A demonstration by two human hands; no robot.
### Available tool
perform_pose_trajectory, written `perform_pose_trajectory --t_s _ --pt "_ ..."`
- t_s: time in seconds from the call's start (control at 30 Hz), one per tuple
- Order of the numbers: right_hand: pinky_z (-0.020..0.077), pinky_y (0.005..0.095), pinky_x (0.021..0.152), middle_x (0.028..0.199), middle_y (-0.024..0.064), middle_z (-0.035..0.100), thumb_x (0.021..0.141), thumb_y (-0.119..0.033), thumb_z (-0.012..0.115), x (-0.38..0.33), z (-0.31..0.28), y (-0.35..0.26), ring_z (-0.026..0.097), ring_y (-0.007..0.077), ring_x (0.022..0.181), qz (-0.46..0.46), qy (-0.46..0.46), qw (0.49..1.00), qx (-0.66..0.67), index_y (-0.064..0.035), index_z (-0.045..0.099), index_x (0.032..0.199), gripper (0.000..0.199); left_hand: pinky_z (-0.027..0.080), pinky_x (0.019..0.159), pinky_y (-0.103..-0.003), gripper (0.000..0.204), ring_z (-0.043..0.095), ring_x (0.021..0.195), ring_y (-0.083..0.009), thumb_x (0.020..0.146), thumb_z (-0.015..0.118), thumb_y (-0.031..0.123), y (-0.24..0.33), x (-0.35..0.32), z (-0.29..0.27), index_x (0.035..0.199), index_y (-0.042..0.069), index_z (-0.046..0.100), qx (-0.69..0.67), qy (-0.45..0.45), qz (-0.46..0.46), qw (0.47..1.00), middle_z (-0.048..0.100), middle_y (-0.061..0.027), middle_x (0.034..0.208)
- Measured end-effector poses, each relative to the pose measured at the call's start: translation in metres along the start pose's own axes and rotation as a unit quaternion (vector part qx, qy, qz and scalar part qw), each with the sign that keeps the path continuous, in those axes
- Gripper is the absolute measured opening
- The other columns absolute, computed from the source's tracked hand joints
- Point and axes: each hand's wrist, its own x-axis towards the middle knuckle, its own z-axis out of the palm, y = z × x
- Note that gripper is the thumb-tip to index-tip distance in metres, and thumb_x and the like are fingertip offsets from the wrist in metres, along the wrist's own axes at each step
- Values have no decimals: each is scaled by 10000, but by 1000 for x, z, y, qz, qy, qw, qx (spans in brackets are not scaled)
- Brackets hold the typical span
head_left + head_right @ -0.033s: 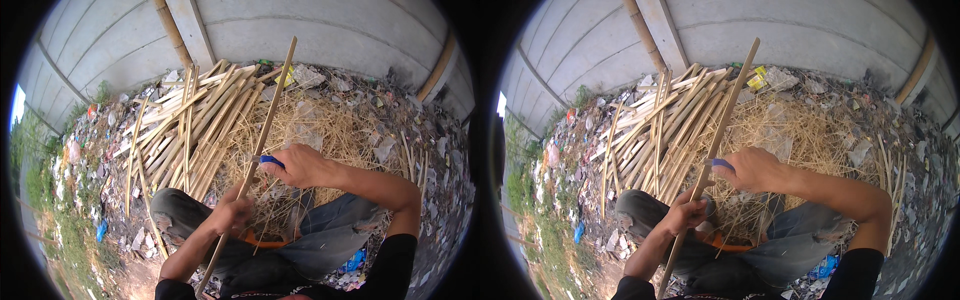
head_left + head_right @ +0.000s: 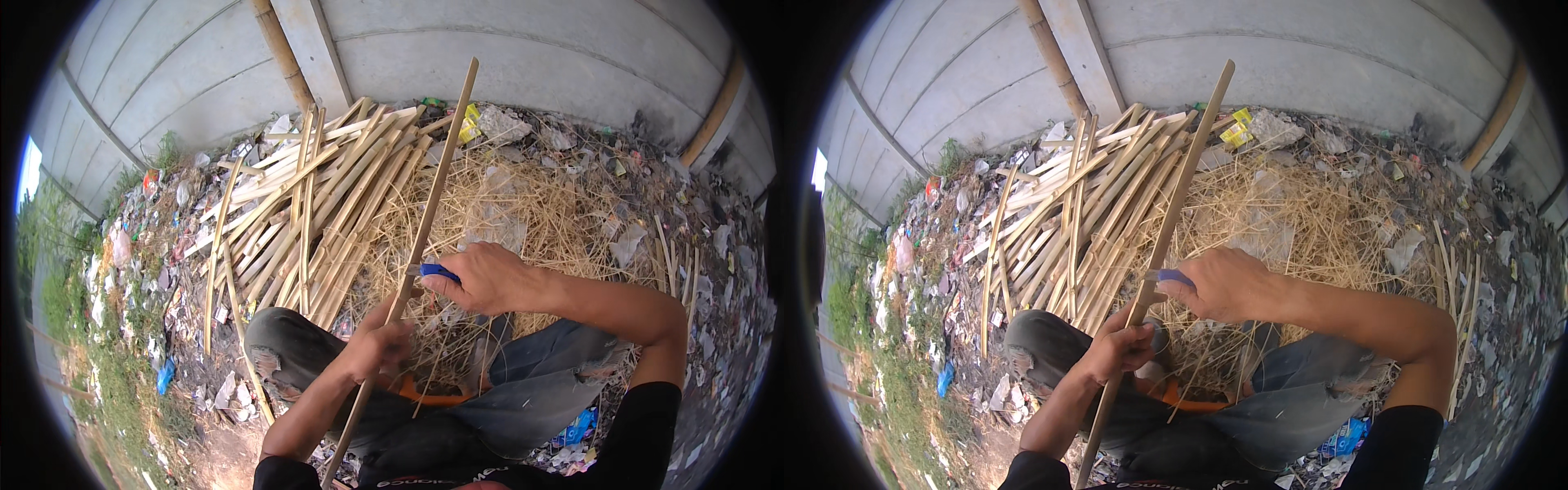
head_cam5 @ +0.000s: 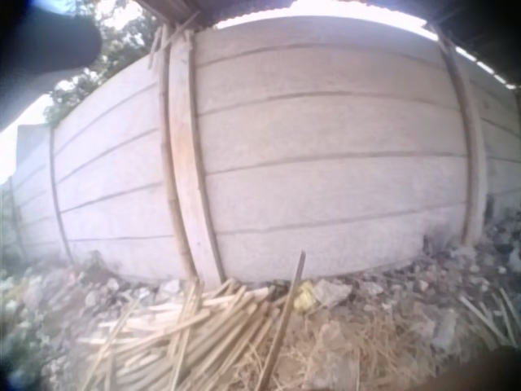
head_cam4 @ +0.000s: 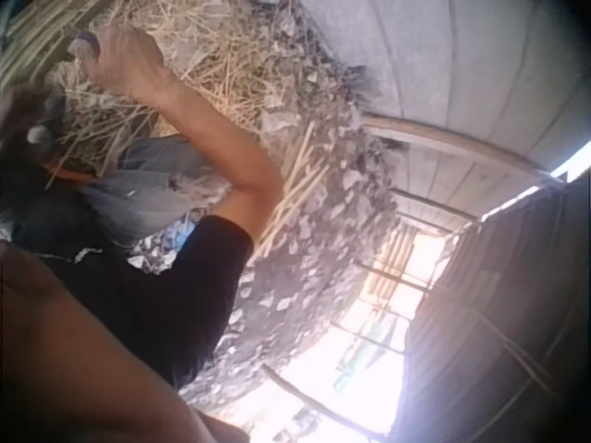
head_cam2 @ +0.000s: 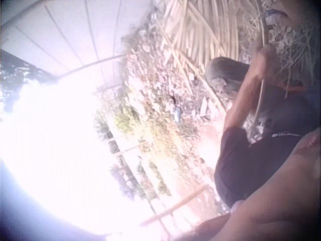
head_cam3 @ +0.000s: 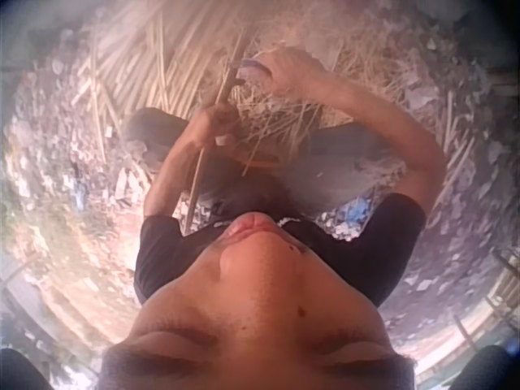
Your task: The person sits on the ground and uses a knife to split long bamboo poles into thin strips. They hold the bamboo vertically and repeatedly strike it with the knife to separate the material, then place the finished strips into a pile.
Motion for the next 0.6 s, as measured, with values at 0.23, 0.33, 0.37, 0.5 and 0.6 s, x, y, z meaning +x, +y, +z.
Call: perform_pose_trajectory --t_s 0.23,0.33,0.37,0.5,0.6 --pt "532 553 694 710 270 660 1026 -457 525 23 0 44 681 468 731 71 25 997 -20 15 692 903 515 245 452 -209 576 362 504 -55 987 500 85 2 -9 5 1546 129 367 50 20 33 998 370 60 686" --pt "495 533 630 643 237 612 1044 -438 514 29 -21 69 638 418 632 118 75 990 -18 9 649 836 512 265 456 -219 615 362 493 -44 989 505 70 3 -15 9 1577 109 328 161 -47 144 975 374 67 654" --pt "466 520 591 596 213 572 1058 -451 497 21 -12 60 599 386 560 84 94 992 -17 2 618 780 544 269 458 -220 623 356 490 -43 987 508 66 2 -13 14 1581 103 321 170 -62 154 971 375 66 653" --pt "414 485 544 548 176 524 1077 -466 480 17 -29 48 531 348 495 64 187 980 14 11 592 732 598 309 474 -225 603 385 491 -53 988 482 79 19 -6 27 1568 63 320 96 -49 95 990 411 60 646" --pt "430 483 557 572 188 554 1057 -484 500 14 -39 47 563 364 533 87 208 974 31 15 610 749 597 297 450 -231 590 388 468 -48 987 469 81 21 -3 20 1556 53 316 64 -34 105 992 408 71 608"
